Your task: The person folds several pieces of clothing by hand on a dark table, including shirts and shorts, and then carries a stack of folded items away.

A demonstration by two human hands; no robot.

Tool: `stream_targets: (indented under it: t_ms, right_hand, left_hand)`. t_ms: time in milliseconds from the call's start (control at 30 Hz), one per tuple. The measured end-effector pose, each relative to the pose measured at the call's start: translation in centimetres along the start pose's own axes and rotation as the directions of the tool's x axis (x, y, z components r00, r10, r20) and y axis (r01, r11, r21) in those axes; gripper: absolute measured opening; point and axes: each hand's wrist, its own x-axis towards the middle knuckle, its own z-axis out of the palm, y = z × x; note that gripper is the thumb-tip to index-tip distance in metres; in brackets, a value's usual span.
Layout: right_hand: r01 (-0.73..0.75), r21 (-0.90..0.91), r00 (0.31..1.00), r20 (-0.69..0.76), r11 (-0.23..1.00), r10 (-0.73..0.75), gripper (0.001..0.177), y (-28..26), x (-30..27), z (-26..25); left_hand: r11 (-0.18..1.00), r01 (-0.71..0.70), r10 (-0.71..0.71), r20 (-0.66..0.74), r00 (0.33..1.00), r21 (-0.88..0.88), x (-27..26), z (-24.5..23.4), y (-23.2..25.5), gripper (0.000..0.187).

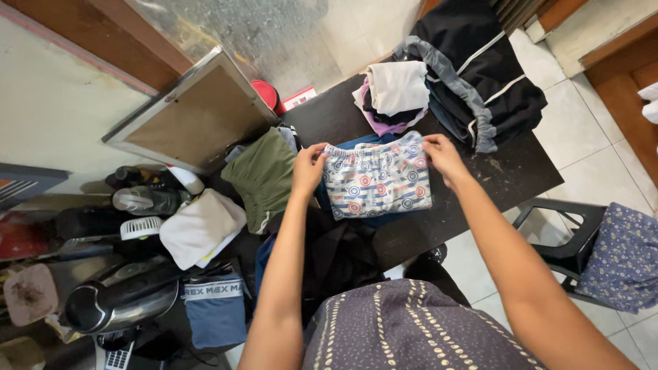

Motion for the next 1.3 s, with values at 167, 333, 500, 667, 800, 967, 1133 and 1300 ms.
stream_targets:
  t_ms: [167, 333, 500, 667, 800, 967, 1133, 1300]
  right_hand:
    - [0.049, -0.236, 0.992, -0.098, 0.971, -0.074, 0.046, 4.4, -2.5, 0.3]
    - [0.158, -0.508, 0.964, -0.109, 0.847, -0.244, 0.051, 8.6, -6.5, 0.4]
    - [0.036, -0.591, 0.984, -0.121, 0.806, -0.133, 0.067, 8.4, -7.7, 0.2]
    - [-0.195, -0.572, 0.981, -0.101, 0.797, 0.167, 0.075, 5.8, -8.3, 0.0]
    - [-0.311, -0.420, 0.942, -0.021, 0.852, 0.334, 0.065, 4.6, -9.1, -0.4]
    - [-0.251, -0.181, 0.966, 0.021, 0.951, 0.259, 0.049, 6.8, -9.0, -1.1]
    - [-0.350, -0.104, 0.907, 0.211, 0.931, 0.365, 0.040, 6.3, -9.0, -1.9]
    - [-0.348, -0.144, 0.911, 0.181, 0.926, 0.370, 0.029, 3.6, -9.7, -1.5]
  left_hand:
    - [0.998, -0.007, 0.002, -0.078, 0.997, -0.067, -2.7, 0.5, 1.4, 0.033]
    - [0.970, -0.219, 0.233, -0.145, 0.962, 0.109, -7.3, -1.2, 6.1, 0.031]
    - [0.996, -0.077, 0.076, 0.023, 0.997, 0.047, -11.5, -2.4, 8.8, 0.021]
    - [0.955, -0.122, 0.133, -0.022, 0.991, 0.270, -13.9, -2.9, 9.7, 0.022]
    - [0.924, -0.168, 0.196, -0.046, 0.980, 0.344, -15.3, -3.6, 9.8, 0.023]
    - [0.954, -0.164, 0.191, -0.087, 0.978, 0.250, -17.2, -4.4, 9.5, 0.023]
    - [0.974, -0.135, 0.159, -0.125, 0.979, 0.182, -18.9, -4.1, 10.1, 0.022]
    - [0.997, -0.076, 0.077, -0.077, 0.994, 0.024, -20.2, -2.6, 10.9, 0.021]
